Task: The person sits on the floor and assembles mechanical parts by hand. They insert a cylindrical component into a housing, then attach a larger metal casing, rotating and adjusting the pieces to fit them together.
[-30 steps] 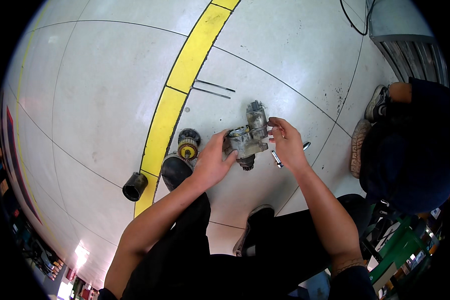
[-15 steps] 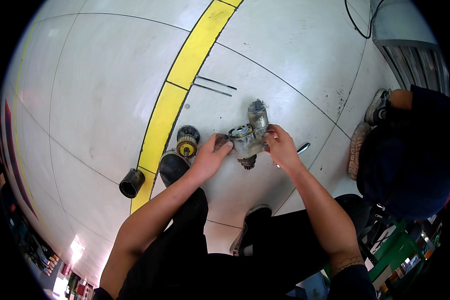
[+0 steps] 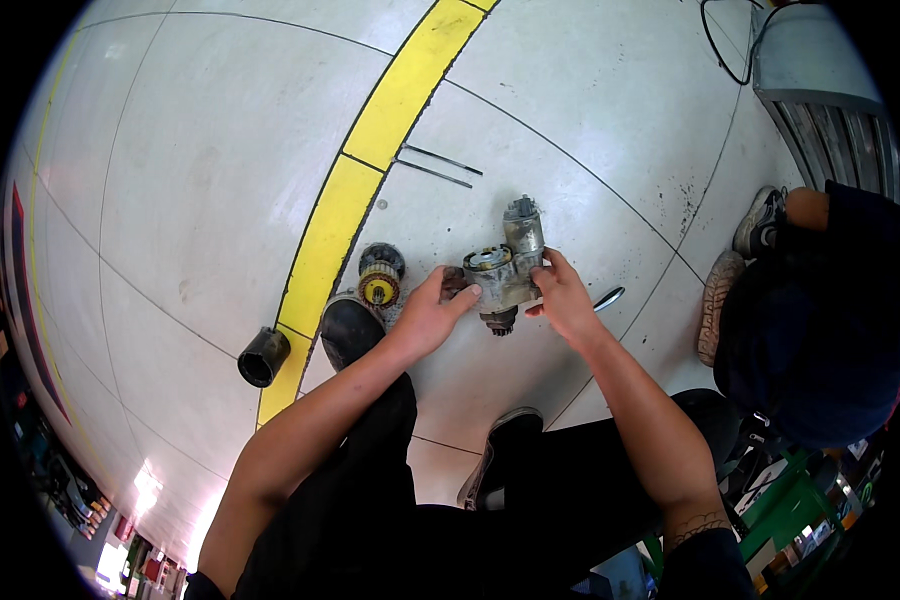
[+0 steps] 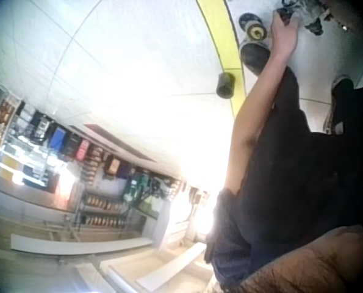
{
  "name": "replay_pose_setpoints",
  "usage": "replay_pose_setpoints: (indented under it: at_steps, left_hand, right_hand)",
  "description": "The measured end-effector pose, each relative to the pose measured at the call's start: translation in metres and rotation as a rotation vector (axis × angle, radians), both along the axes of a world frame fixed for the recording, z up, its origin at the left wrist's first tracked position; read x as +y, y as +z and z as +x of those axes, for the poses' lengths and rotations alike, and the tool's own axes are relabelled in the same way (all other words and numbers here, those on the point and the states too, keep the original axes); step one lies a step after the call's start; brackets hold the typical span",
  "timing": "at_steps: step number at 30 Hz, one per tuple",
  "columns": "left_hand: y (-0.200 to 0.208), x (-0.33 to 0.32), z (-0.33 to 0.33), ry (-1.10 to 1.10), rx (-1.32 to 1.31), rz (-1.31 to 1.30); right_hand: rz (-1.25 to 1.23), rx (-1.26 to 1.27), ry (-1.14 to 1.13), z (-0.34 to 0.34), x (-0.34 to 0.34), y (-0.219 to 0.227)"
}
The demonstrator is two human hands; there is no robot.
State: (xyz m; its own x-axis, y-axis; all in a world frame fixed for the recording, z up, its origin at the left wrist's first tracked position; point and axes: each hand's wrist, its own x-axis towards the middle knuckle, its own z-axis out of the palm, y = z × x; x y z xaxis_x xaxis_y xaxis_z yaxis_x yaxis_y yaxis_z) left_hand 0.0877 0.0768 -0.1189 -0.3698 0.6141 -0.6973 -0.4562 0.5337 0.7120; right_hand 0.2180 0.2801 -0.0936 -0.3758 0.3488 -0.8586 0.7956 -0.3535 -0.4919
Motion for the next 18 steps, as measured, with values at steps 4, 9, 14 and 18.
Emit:
replay_pose_setpoints:
  at_steps: [4, 9, 14, 18]
  left_hand:
    - [0.000, 0.001, 0.000, -0.011, 0.000, -0.003]
    - [-0.004, -0.001, -0.002, 0.007, -0.063, -0.008]
    - [-0.007, -0.006, -0.006, 0.021, -0.176, -0.023]
    - [-0.020, -0.020, -0.003, 0.082, -0.224, 0.041]
  right_hand:
    - [-0.001, 0.011, -0.019, 0.005, -0.003, -0.002]
    - [-0.159, 0.006, -0.113, -0.008, -0.004, 0.017]
    - [-0.213, -0.021, -0.153, -0.012, -0.004, 0.028]
    - [-0.238, -0.009, -0.161, -0.008, -0.004, 0.025]
